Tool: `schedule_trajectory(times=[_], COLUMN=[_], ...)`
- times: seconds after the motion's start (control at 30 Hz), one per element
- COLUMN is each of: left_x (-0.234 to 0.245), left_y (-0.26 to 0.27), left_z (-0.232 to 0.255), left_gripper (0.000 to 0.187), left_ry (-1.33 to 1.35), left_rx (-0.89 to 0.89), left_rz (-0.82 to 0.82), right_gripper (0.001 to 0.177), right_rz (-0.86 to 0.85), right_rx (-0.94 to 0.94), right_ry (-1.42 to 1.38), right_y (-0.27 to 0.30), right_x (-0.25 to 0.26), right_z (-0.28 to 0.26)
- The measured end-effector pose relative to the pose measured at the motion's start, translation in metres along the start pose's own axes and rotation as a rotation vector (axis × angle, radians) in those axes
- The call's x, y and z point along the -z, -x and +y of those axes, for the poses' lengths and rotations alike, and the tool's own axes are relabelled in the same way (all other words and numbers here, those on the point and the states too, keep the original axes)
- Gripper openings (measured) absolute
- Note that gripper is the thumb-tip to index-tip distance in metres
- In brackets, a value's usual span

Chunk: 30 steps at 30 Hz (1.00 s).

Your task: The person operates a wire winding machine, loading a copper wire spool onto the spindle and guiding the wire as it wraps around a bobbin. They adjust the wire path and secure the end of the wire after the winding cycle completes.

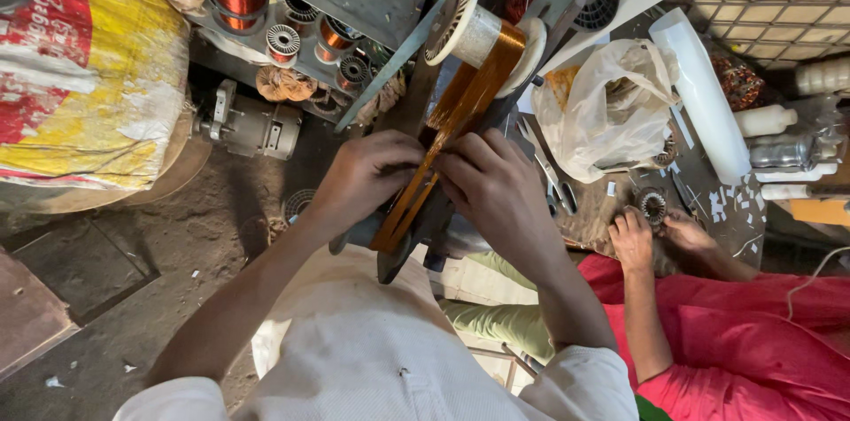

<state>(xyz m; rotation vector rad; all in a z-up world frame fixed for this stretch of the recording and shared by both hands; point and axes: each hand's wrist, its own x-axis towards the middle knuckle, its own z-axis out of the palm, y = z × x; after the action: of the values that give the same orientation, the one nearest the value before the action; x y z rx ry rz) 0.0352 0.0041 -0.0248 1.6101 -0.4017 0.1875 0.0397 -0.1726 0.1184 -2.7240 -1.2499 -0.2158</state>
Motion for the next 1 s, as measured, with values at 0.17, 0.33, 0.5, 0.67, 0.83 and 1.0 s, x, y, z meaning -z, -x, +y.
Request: schedule_trajectory(times=[0.17, 0.33, 0.5, 0.67, 0.83, 1.0], left_x=[0.01, 0.031, 0.034, 0.02, -0.004, -0.011], left_y=[0.003, 0.006, 0.011, 0.01, 0.003, 0.0], left_z=[0.015, 0.032, 0.043, 0.046, 0.05, 0.048], left_gripper=[0.023, 0.024, 0.016, 0.015, 0.023, 0.027], left_ry=[-0.123, -0.177, -0.162, -0.016, -0.232, -0.313], left_rx=[0.04, 0.138, 0.186, 0.073, -0.105, -0.183], left_rz=[0.044, -0.04, -0.033, 0.053, 0.164, 0.156], right_gripper=[0.023, 0.027, 0.027, 0.033, 0.019, 0.023], right_rz=[0.034, 0.094, 0.009, -0.04, 0.01, 0.113], right_rx=[-0.012, -0.015, -0.002, -0.127, -0.208, -0.26], right_ry=[0.0, 0.058, -0.022, 0.043, -0.193, -0.4], right_y=[0.006, 0.014, 0.021, 0.03, 0.03, 0.032], right_x=[0.005, 0.021, 0.017, 0.01, 0.004, -0.012], right_z=[0.006, 0.023, 0.009, -0.005, 0.0, 0.005])
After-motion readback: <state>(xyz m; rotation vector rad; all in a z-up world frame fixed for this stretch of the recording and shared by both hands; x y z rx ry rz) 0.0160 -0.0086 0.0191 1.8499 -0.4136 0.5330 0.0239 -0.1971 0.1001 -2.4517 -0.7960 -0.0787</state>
